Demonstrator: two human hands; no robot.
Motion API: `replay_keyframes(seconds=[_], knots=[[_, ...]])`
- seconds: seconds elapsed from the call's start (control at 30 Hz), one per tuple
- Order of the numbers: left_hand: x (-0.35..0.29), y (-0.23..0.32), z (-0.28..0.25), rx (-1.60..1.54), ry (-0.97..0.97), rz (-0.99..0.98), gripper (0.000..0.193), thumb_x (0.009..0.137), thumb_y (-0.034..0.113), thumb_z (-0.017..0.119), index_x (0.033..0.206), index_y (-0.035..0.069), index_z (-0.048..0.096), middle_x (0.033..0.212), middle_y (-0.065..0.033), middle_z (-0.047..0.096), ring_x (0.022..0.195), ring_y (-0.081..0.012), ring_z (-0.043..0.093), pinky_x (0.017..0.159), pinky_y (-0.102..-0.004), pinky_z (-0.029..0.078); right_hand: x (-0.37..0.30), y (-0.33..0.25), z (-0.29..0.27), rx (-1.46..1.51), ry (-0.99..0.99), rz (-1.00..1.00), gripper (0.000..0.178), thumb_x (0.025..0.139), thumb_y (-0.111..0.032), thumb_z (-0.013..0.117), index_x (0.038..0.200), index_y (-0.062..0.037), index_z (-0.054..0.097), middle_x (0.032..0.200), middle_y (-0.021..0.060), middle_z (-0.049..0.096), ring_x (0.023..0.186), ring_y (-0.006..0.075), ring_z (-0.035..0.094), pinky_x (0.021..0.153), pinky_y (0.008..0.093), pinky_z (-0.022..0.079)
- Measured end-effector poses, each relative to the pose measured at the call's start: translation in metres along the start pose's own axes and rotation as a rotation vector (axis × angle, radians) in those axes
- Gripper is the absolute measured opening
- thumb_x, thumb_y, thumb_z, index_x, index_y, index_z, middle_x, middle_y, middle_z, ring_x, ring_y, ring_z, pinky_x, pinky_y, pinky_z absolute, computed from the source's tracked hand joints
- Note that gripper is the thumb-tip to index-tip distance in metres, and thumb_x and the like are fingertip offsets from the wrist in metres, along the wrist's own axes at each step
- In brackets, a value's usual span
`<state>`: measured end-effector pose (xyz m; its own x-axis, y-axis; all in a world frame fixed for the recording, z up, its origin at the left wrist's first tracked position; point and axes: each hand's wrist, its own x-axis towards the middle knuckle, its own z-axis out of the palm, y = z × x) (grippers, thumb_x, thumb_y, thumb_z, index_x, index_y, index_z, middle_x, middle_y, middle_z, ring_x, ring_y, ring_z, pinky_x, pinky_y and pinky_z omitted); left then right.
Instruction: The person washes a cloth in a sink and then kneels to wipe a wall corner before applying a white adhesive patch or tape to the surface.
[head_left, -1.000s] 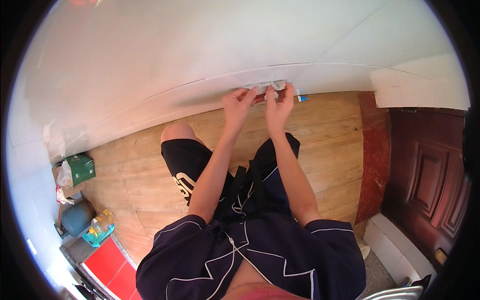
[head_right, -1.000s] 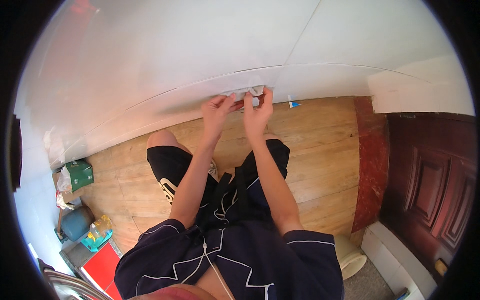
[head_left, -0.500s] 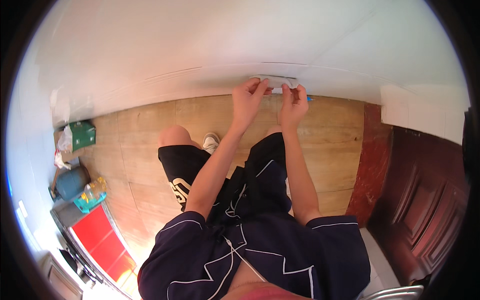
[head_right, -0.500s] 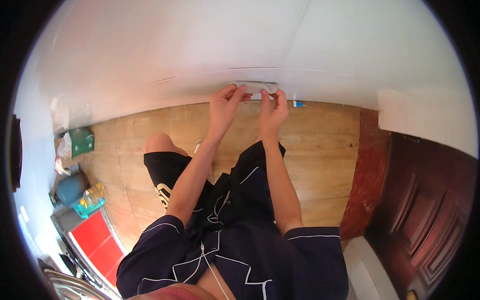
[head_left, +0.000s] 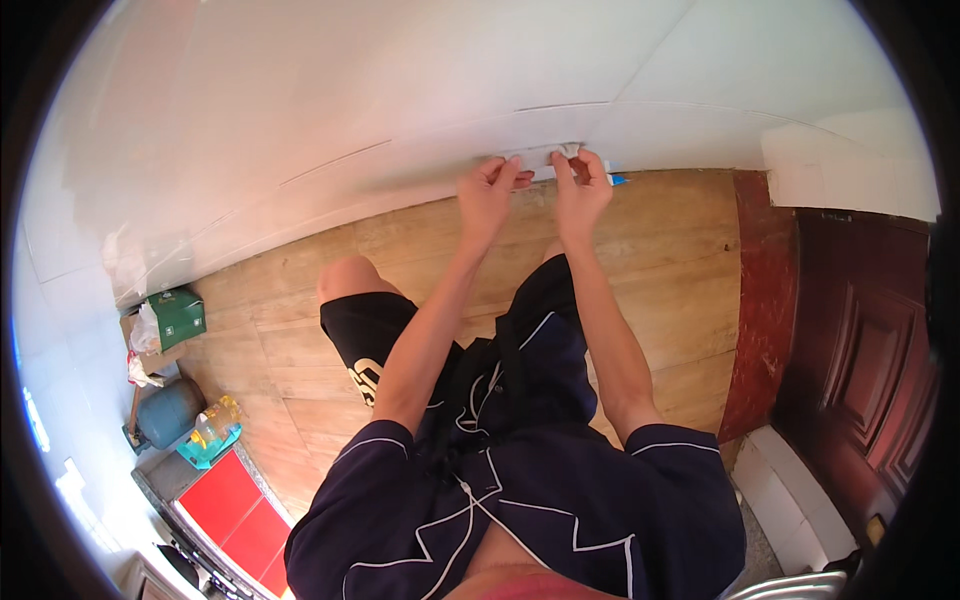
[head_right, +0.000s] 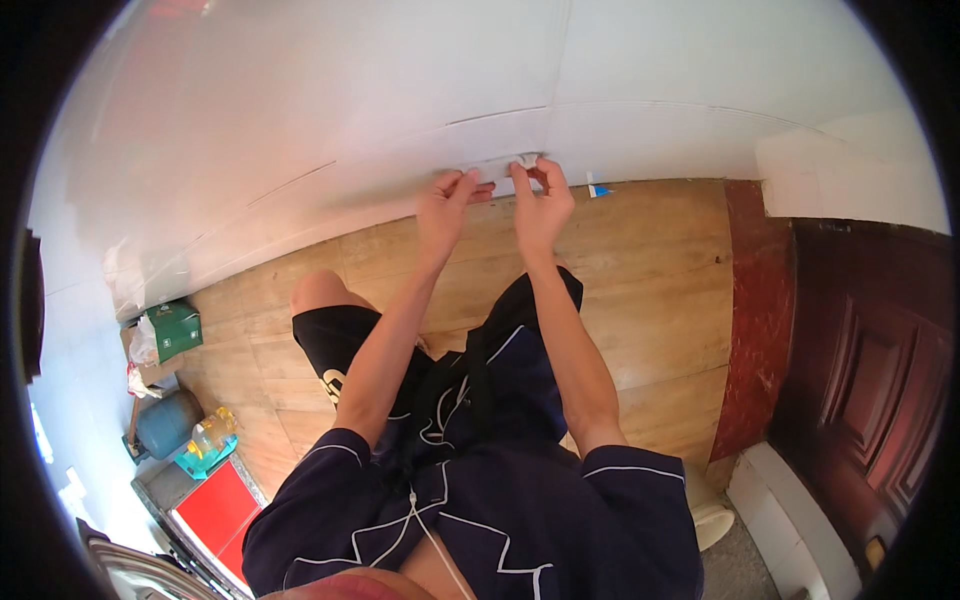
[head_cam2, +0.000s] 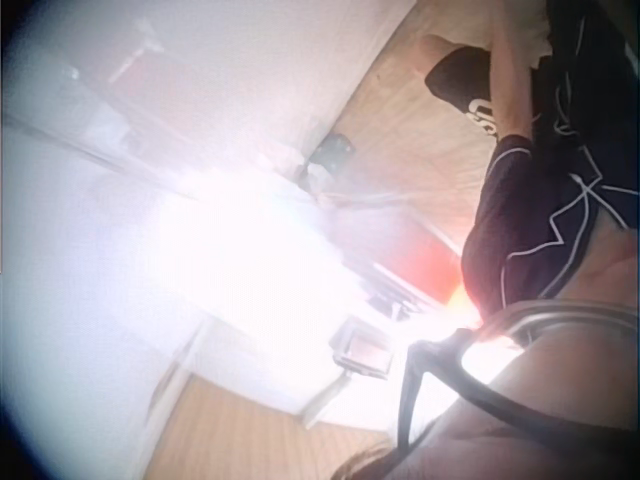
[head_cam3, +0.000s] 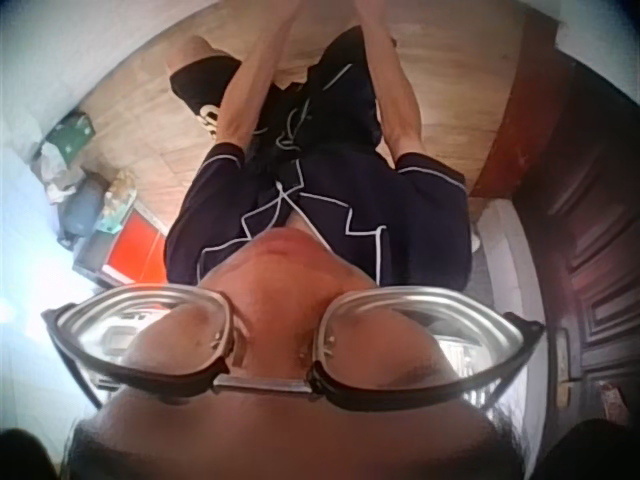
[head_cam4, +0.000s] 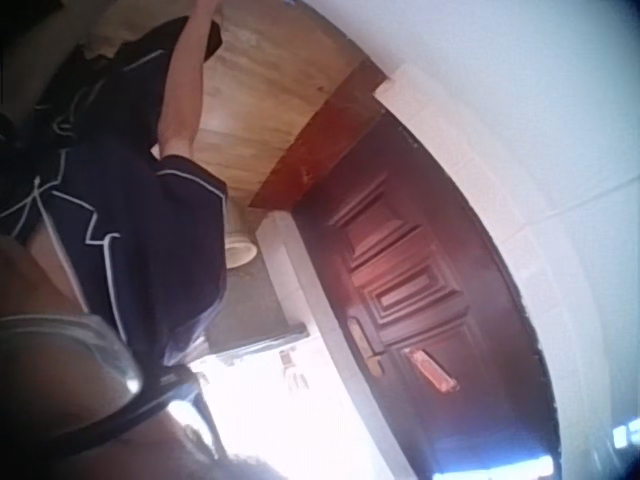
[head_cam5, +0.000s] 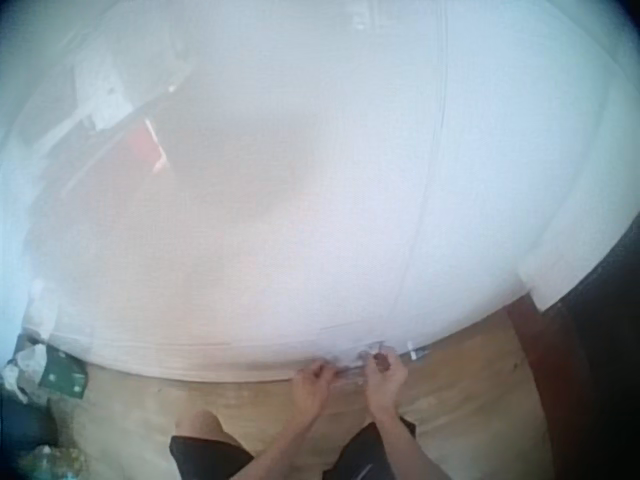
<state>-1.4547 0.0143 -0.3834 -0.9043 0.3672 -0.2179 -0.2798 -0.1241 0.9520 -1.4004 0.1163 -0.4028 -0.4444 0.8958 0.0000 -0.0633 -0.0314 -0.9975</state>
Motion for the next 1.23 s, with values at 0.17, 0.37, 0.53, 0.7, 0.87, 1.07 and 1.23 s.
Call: replay_keyframes(seconds=[0.17, 0.37, 0.53, 0.7, 0.87, 1.07, 1.23], knots=[[0.002, 0.014, -0.027, 0.02, -0.069, 0.019, 0.023, 0.093, 0.009, 0.058, 0.081, -0.011, 0.061, 0.075, -0.0119, 0.065, 0.072, -0.0187, 0.069, 0.062, -0.0267, 0.056, -0.01, 0.0, 0.01, -0.11, -0.074, -0.152, 0.019, 0.079, -0.004, 0.073, 0.088, 0.0049, 0.059, 0.069, 0.0047, 0.063, 0.064, 0.0117, 0.059, 0.064, 0.0258, 0.048], [-0.007, 0.026, -0.094, 0.075, 0.088, -0.022, 0.025, 0.094, 0.013, 0.058, 0.083, -0.009, 0.064, 0.072, -0.0116, 0.066, 0.068, -0.0161, 0.066, 0.065, -0.0265, 0.054, -0.044, 0.009, 0.059, 0.157, -0.402, 0.14, 0.017, 0.085, -0.007, 0.069, 0.079, 0.0033, 0.058, 0.073, 0.0086, 0.067, 0.062, 0.0121, 0.063, 0.062, 0.0239, 0.049], [-0.024, 0.112, -0.11, 0.188, 0.071, 0.272, 0.024, 0.093, 0.012, 0.06, 0.083, -0.009, 0.065, 0.067, -0.0097, 0.065, 0.06, -0.0128, 0.062, 0.058, -0.0247, 0.051, -0.081, -0.078, 0.103, 0.203, -0.306, -0.019, 0.019, 0.088, -0.009, 0.067, 0.077, 0.0006, 0.055, 0.073, 0.0086, 0.067, 0.065, 0.0117, 0.063, 0.064, 0.024, 0.049], [-0.029, 0.149, -0.122, 0.069, 0.095, 0.33, 0.022, 0.091, 0.011, 0.061, 0.081, -0.008, 0.067, 0.067, -0.01, 0.066, 0.06, -0.0125, 0.061, 0.059, -0.0242, 0.049, -0.09, -0.105, 0.121, 0.216, -0.343, -0.141, 0.016, 0.088, -0.008, 0.067, 0.081, 0.0006, 0.055, 0.072, 0.0069, 0.066, 0.066, 0.0111, 0.063, 0.063, 0.0232, 0.047], [-0.018, 0.116, -0.151, 0.156, 0.053, 0.262, 0.024, 0.091, 0.013, 0.061, 0.082, -0.009, 0.068, 0.07, -0.0106, 0.067, 0.062, -0.013, 0.062, 0.061, -0.0253, 0.05, -0.093, -0.072, 0.123, 0.128, -0.399, -0.087, 0.018, 0.088, -0.007, 0.066, 0.078, 0.0013, 0.054, 0.073, 0.0074, 0.066, 0.067, 0.0112, 0.064, 0.063, 0.0231, 0.047], [0.006, 0.014, -0.201, 0.162, 0.111, 0.167, 0.026, 0.091, 0.014, 0.061, 0.086, -0.01, 0.067, 0.068, -0.0115, 0.068, 0.061, -0.0129, 0.063, 0.059, -0.0253, 0.051, -0.099, 0.023, 0.127, -0.003, -0.5, 0.049, 0.021, 0.086, -0.008, 0.068, 0.076, 0.0038, 0.053, 0.073, 0.0103, 0.067, 0.069, 0.0147, 0.067, 0.062, 0.0252, 0.05], [0.003, 0.01, -0.21, 0.148, 0.202, 0.112, 0.023, 0.092, 0.014, 0.06, 0.091, -0.007, 0.068, 0.071, -0.0139, 0.069, 0.062, -0.0135, 0.065, 0.059, -0.0249, 0.052, -0.11, 0.035, 0.136, 0.019, -0.513, 0.116, 0.02, 0.088, -0.007, 0.066, 0.077, 0.0047, 0.053, 0.08, 0.0156, 0.067, 0.072, 0.0203, 0.068, 0.064, 0.0296, 0.057]])
